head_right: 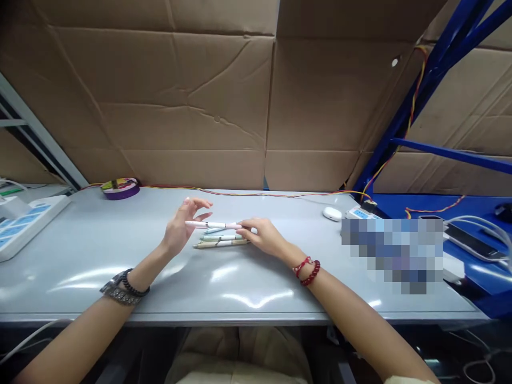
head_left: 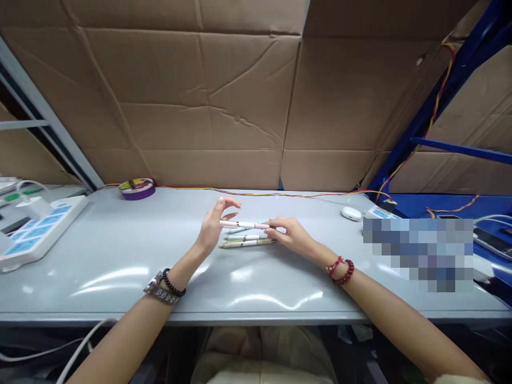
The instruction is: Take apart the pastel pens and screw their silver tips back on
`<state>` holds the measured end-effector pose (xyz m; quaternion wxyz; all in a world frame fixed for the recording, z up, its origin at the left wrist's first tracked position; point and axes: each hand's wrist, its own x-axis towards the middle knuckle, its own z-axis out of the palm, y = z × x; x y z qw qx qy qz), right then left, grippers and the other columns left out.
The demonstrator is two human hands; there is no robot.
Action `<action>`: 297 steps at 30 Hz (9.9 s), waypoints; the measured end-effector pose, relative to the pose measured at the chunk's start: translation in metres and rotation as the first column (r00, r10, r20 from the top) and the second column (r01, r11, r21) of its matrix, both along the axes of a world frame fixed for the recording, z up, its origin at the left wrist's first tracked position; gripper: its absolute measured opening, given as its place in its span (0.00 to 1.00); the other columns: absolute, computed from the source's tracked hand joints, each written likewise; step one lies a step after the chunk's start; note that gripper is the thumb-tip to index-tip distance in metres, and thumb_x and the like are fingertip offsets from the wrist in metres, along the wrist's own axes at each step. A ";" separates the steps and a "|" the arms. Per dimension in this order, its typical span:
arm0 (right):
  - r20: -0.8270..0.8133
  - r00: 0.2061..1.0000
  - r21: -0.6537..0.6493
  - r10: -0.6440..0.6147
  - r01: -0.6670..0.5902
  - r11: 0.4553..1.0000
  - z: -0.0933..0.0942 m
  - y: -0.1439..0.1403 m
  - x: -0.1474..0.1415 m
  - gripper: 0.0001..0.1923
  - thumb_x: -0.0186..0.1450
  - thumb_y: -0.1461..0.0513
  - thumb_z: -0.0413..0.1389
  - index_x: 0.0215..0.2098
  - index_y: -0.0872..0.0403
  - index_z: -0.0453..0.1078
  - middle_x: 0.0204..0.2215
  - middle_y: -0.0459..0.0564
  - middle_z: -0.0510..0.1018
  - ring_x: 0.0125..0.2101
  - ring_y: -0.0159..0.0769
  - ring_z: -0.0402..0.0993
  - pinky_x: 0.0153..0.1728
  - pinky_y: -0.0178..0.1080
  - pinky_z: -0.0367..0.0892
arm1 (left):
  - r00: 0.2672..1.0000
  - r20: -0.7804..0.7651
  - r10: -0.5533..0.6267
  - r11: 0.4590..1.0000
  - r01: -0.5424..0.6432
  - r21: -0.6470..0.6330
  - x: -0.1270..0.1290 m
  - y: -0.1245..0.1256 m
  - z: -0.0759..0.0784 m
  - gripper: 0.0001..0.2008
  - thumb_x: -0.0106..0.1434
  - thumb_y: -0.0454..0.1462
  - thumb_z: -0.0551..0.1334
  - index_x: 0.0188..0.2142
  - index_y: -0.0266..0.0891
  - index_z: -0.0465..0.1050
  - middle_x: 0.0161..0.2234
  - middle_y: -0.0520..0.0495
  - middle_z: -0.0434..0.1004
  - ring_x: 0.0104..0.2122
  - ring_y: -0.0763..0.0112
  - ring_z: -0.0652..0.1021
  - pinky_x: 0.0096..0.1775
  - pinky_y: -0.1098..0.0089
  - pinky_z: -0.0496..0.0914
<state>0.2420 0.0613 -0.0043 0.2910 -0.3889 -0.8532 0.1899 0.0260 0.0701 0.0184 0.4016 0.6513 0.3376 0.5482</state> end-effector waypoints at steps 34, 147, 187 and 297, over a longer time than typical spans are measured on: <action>0.064 0.994 -0.050 -0.084 0.087 0.995 -0.006 0.001 0.008 0.15 0.67 0.55 0.46 0.27 0.52 0.65 0.21 0.44 0.67 0.22 0.32 0.61 0.25 0.35 0.55 | 0.645 -0.736 0.205 0.931 0.104 0.350 0.010 -0.003 -0.028 0.10 0.67 0.38 0.49 0.39 0.41 0.68 0.49 0.42 0.65 0.51 0.57 0.63 0.51 0.56 0.61; 0.151 0.988 -0.015 -0.014 0.017 1.000 0.009 -0.004 0.013 0.10 0.65 0.56 0.52 0.39 0.52 0.71 0.33 0.47 0.77 0.31 0.33 0.71 0.33 0.35 0.64 | 0.461 -0.881 0.106 0.960 0.185 0.213 0.012 -0.009 -0.026 0.20 0.70 0.45 0.42 0.33 0.42 0.68 0.33 0.49 0.74 0.32 0.65 0.74 0.31 0.70 0.64; -0.011 0.966 0.556 -0.257 0.219 0.802 0.007 -0.016 -0.004 0.16 0.70 0.57 0.42 0.34 0.54 0.68 0.33 0.54 0.73 0.34 0.38 0.66 0.36 0.39 0.62 | 0.598 -0.698 0.394 0.850 0.052 0.525 0.011 -0.002 -0.024 0.07 0.67 0.34 0.51 0.37 0.39 0.67 0.32 0.50 0.75 0.35 0.66 0.74 0.43 0.63 0.62; -0.407 0.912 -0.055 -0.042 0.021 0.998 0.011 -0.007 0.007 0.08 0.61 0.58 0.57 0.35 0.54 0.71 0.31 0.47 0.77 0.33 0.36 0.75 0.34 0.38 0.71 | 0.607 -0.786 0.115 0.929 0.215 0.302 0.010 -0.011 -0.023 0.18 0.69 0.39 0.48 0.58 0.49 0.56 0.49 0.52 0.72 0.42 0.66 0.76 0.41 0.70 0.68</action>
